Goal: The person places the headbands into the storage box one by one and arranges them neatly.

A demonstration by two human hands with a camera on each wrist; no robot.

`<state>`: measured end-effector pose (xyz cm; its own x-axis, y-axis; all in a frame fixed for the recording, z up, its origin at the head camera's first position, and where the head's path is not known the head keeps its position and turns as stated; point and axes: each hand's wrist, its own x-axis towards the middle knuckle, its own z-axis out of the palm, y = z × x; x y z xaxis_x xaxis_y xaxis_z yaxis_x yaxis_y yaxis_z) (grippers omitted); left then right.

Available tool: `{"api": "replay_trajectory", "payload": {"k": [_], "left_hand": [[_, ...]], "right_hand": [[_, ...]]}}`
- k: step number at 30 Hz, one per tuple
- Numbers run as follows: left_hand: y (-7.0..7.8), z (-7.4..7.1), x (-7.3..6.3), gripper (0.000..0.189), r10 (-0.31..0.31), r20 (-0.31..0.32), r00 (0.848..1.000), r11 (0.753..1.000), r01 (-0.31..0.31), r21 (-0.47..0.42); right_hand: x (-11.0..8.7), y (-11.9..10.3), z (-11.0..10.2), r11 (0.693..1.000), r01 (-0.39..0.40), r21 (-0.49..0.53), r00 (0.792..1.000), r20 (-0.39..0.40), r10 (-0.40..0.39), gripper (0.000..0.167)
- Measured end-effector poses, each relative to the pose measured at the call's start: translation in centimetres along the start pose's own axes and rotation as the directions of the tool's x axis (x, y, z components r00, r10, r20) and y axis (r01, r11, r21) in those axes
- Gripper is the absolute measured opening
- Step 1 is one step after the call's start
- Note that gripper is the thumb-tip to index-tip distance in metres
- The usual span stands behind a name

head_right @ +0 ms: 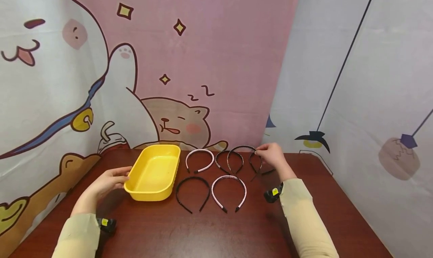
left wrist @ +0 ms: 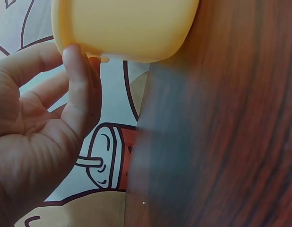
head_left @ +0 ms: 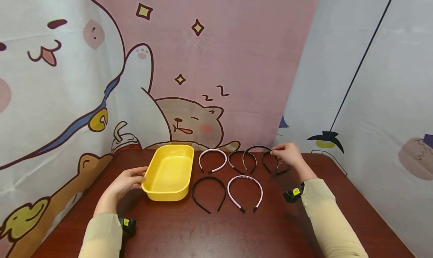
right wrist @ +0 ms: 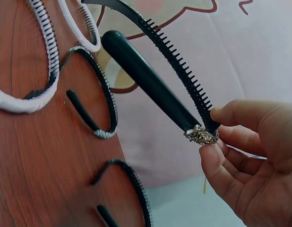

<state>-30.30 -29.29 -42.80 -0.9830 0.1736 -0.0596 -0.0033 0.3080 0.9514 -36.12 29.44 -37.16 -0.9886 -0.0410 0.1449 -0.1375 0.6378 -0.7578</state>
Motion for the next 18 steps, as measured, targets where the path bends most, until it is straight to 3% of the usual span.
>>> {"api": "replay_trajectory", "payload": {"k": [18], "left_hand": [[0.3,0.1,-0.3,0.058,0.024,0.026,0.999,1.000,-0.023,-0.012]], "right_hand": [[1.7,-2.2,3.0,0.999,0.039,-0.001,0.999,0.017,-0.039,0.029]]}}
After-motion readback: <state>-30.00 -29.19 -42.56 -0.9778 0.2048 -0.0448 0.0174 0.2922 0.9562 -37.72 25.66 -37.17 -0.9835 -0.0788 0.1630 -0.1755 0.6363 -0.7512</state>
